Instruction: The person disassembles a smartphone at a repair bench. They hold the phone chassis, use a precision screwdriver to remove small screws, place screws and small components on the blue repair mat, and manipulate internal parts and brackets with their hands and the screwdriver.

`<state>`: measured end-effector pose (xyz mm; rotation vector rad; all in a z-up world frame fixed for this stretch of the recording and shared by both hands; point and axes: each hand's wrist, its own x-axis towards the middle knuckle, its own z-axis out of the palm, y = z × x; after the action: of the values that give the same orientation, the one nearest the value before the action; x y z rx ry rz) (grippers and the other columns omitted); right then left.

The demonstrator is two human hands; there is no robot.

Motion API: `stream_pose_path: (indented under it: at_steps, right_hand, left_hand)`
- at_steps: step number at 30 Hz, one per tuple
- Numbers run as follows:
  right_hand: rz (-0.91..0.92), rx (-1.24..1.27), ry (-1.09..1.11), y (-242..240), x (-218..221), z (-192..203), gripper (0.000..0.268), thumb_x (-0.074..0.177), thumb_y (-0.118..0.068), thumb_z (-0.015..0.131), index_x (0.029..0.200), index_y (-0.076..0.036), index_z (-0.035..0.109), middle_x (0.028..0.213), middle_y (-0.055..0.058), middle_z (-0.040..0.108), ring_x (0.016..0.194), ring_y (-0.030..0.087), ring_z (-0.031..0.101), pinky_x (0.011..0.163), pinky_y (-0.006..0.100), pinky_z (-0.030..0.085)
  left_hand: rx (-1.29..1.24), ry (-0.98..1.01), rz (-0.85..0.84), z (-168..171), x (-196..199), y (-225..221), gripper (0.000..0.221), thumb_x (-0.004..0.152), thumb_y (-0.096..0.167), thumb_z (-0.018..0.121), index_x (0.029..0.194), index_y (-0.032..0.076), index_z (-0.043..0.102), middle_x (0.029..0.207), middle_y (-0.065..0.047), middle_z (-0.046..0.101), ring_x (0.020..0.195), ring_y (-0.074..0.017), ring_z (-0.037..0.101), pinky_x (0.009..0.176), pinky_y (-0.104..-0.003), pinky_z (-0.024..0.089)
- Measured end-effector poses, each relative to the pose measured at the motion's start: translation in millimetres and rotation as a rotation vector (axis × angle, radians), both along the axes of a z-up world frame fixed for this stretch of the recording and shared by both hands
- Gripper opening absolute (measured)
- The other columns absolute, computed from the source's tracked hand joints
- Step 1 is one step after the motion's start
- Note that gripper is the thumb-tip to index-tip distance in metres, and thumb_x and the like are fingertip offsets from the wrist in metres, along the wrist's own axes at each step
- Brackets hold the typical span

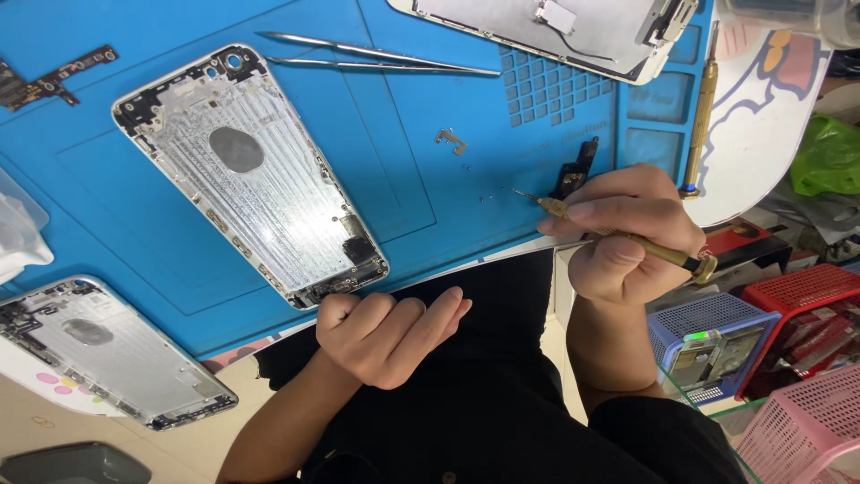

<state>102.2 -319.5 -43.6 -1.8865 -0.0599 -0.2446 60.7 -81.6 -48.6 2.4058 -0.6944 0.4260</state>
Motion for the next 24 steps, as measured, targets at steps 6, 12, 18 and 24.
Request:
stream_pose_path:
  at_steps: [6, 12, 18, 24]
  right_hand:
    - [0.045, -0.001, 0.0, -3.1, -0.5, 1.6, 0.048, 0.115, -0.045, 0.05, 0.108, 0.001, 0.059, 0.102, 0.015, 0.063, 0.063, 0.016, 0.07, 0.058, 0.021, 0.056]
    - [0.103, 0.011, -0.02, -6.8, 1.8, 0.9, 0.046, 0.115, -0.042, 0.05, 0.109, 0.002, 0.061, 0.108, 0.015, 0.063, 0.065, 0.016, 0.072, 0.059, 0.021, 0.057]
    - [0.114, -0.048, -0.028, -10.2, 1.9, -1.9, 0.047, 0.113, -0.043, 0.051, 0.107, 0.001, 0.064, 0.104, 0.015, 0.065, 0.066, 0.018, 0.072, 0.059, 0.021, 0.054]
    - [0.081, 0.011, -0.012, -10.2, 0.3, -1.9, 0.045, 0.114, -0.044, 0.053, 0.107, 0.0, 0.06, 0.104, 0.015, 0.066, 0.064, 0.017, 0.073, 0.059, 0.022, 0.055]
  left_hand:
    - [-0.026, -0.016, 0.022, -0.5, -2.5, -1.3, 0.014, 0.095, 0.028, 0.08, 0.104, 0.017, 0.081, 0.059, 0.011, 0.047, 0.055, -0.0084, 0.037, 0.061, -0.031, 0.021]
    - [-0.024, -0.011, 0.03, -0.3, -6.2, -2.4, 0.016, 0.096, 0.03, 0.079, 0.105, 0.018, 0.081, 0.06, 0.011, 0.048, 0.058, -0.0085, 0.04, 0.063, -0.03, 0.024]
    - [-0.017, 0.01, 0.031, 2.3, -6.2, -3.0, 0.016, 0.096, 0.03, 0.08, 0.105, 0.017, 0.08, 0.061, 0.011, 0.048, 0.058, -0.0085, 0.04, 0.062, -0.03, 0.024]
    - [-0.014, 0.026, 0.014, 2.1, -4.7, -2.9, 0.018, 0.093, 0.032, 0.079, 0.104, 0.018, 0.081, 0.059, 0.011, 0.047, 0.056, -0.0086, 0.038, 0.061, -0.031, 0.023]
